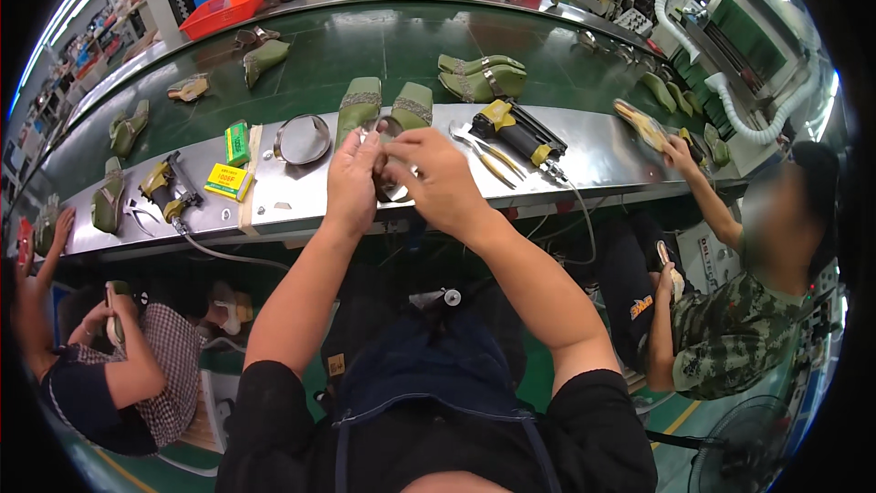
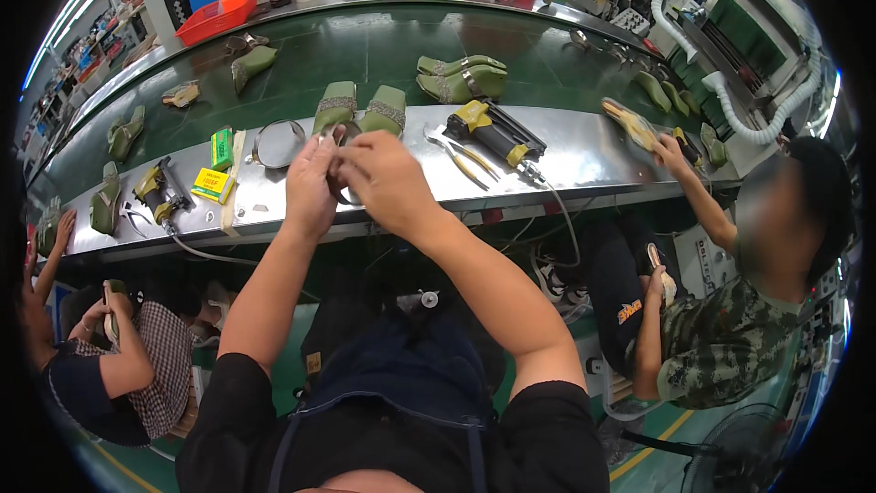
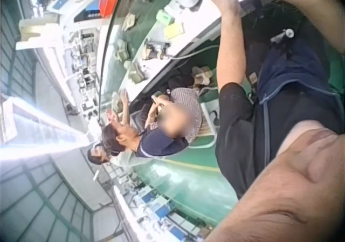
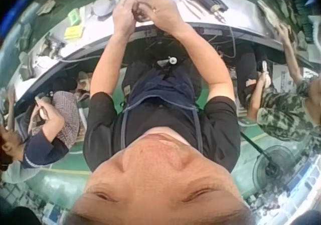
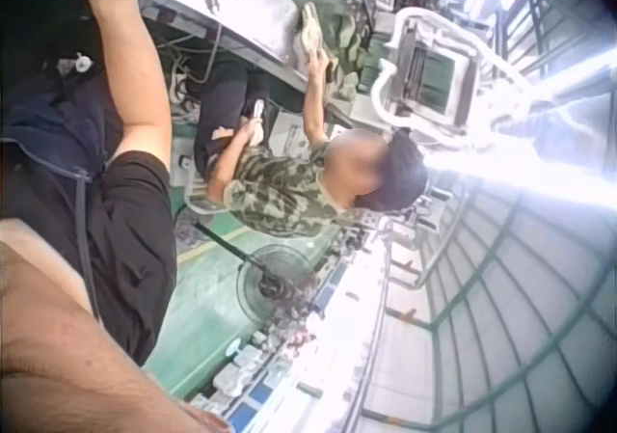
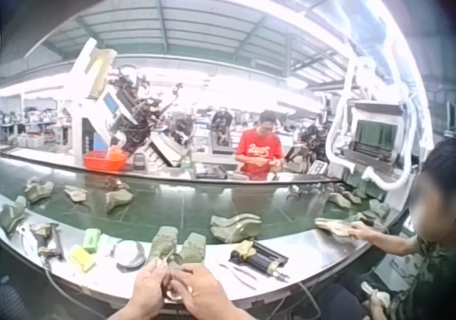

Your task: The person assembles green slipper uppers onto silver metal soles in a factory setting. They use a staple gun to secure the uppers to the soles, then place the finished slippers on a conveyor belt. The person also handles a cardboard box and other slipper components during the process.

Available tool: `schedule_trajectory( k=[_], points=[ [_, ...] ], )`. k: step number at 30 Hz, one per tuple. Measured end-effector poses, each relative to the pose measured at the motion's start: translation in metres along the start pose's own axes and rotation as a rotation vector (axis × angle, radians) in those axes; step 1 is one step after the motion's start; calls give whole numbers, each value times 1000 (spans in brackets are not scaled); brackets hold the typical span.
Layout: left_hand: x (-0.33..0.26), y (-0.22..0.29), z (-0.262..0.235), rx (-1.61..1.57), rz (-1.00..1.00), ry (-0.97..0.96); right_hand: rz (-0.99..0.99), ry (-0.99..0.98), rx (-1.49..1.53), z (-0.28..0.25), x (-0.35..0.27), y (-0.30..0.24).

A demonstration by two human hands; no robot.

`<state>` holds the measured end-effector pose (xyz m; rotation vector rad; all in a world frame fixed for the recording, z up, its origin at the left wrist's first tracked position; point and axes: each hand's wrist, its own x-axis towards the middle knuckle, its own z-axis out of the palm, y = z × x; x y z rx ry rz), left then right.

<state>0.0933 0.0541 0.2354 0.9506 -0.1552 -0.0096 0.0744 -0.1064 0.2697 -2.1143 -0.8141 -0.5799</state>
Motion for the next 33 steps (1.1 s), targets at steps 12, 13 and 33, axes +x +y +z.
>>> schedule_trajectory(
  k=[12, 13, 33],
  points=[
    [-10, 34, 5, -172, -127, -70, 794, -111, 1149, -33, -5, 6],
    [-9, 34, 3, -134, -164, -87, 769, -89, 1132, -33, -5, 5],
    [54, 19, -65, 905, 458, 153, 703, 258, 952, -13, -9, -5]
  ],
)
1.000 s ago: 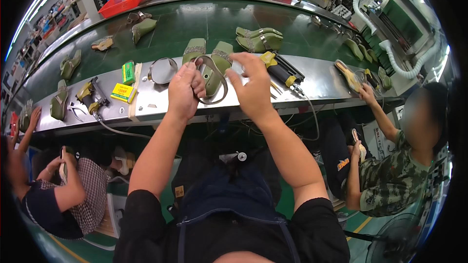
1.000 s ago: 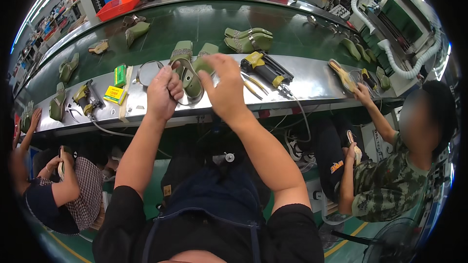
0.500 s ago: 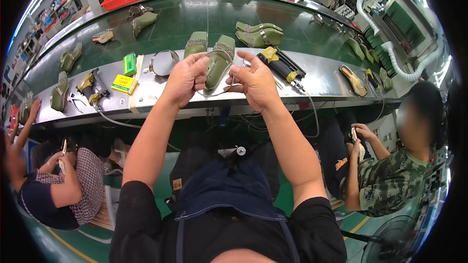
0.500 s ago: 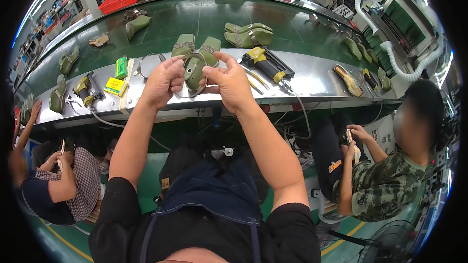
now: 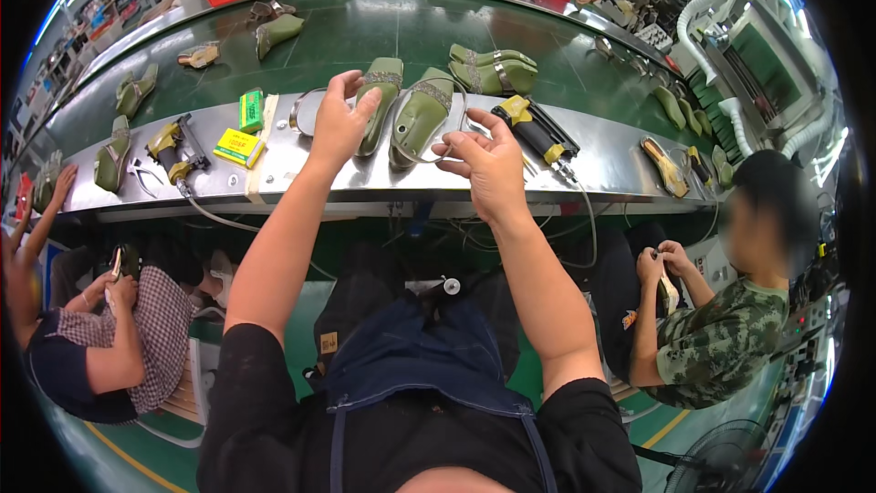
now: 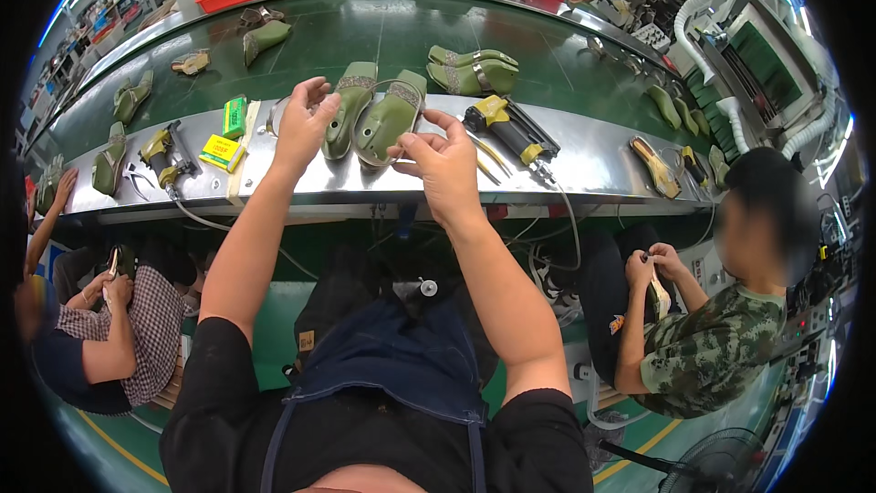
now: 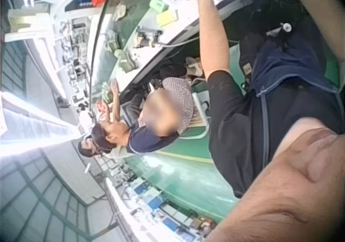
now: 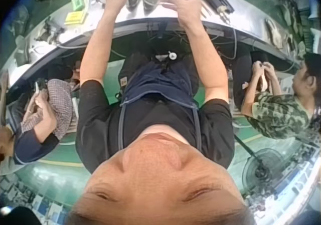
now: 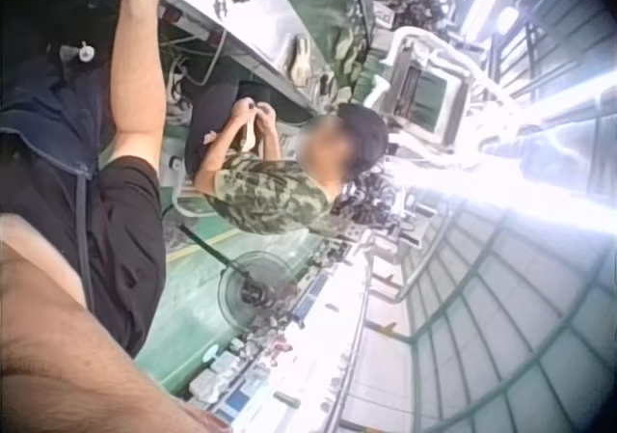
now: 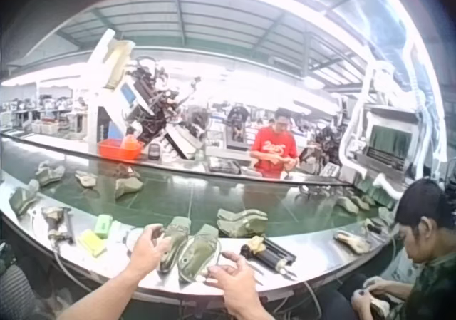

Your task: The person assembles green slipper uppers onto silver metal soles in a factory setting. They use a staple gun to secure the uppers to the soles, then place the finished slippers on a conveyor belt. The person also handles a cardboard box and other slipper components during the process.

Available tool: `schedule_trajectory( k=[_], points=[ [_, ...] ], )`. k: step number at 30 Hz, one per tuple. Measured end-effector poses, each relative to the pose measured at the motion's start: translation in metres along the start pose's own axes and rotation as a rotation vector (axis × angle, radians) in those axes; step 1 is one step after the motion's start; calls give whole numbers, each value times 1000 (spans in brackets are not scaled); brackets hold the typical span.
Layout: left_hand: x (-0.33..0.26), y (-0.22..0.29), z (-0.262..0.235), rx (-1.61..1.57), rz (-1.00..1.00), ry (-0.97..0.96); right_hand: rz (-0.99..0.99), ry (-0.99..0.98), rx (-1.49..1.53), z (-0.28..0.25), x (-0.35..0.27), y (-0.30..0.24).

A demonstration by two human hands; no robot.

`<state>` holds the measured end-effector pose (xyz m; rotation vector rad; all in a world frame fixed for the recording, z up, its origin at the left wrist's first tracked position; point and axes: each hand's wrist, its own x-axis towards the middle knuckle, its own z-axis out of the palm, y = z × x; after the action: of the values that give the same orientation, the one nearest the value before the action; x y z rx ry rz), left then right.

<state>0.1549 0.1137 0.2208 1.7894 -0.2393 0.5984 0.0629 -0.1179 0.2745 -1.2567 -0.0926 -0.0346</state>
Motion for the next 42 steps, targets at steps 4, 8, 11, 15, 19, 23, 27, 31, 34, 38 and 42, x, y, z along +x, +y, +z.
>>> schedule_trajectory(
  k=[4, 8, 11, 15, 19, 23, 27, 31, 34, 38, 42],
  points=[
    [-6, -22, 10, -8, -441, -115, 3, 37, 92, -9, 2, 9],
    [-5, -39, 28, 152, -461, -104, -12, 57, 167, -12, 0, 26],
    [-11, -40, 43, 200, -481, -95, -20, 96, 229, -11, 3, 40],
    [-23, -24, 75, 328, -544, -61, -43, 172, 338, -15, 11, 59],
    [-25, -9, 97, 324, -640, -49, -40, 161, 392, -27, 25, 70],
    [-19, -18, 92, 210, -637, 28, -44, 179, 391, -28, 35, 66],
    [-40, -15, 63, -310, -645, 76, -78, 154, 396, -22, 27, 51],
    [-90, 3, 45, -83, -552, 195, -36, 64, 568, 11, 10, 42],
    [-108, 13, 48, 2, -508, 250, 68, 101, 671, 46, 6, 62],
    [-109, 7, 14, -599, -541, 160, 194, 113, 632, 70, 3, 85],
    [-97, -3, -18, -446, -370, 390, 201, 219, 479, 83, -14, 86]
  ],
)
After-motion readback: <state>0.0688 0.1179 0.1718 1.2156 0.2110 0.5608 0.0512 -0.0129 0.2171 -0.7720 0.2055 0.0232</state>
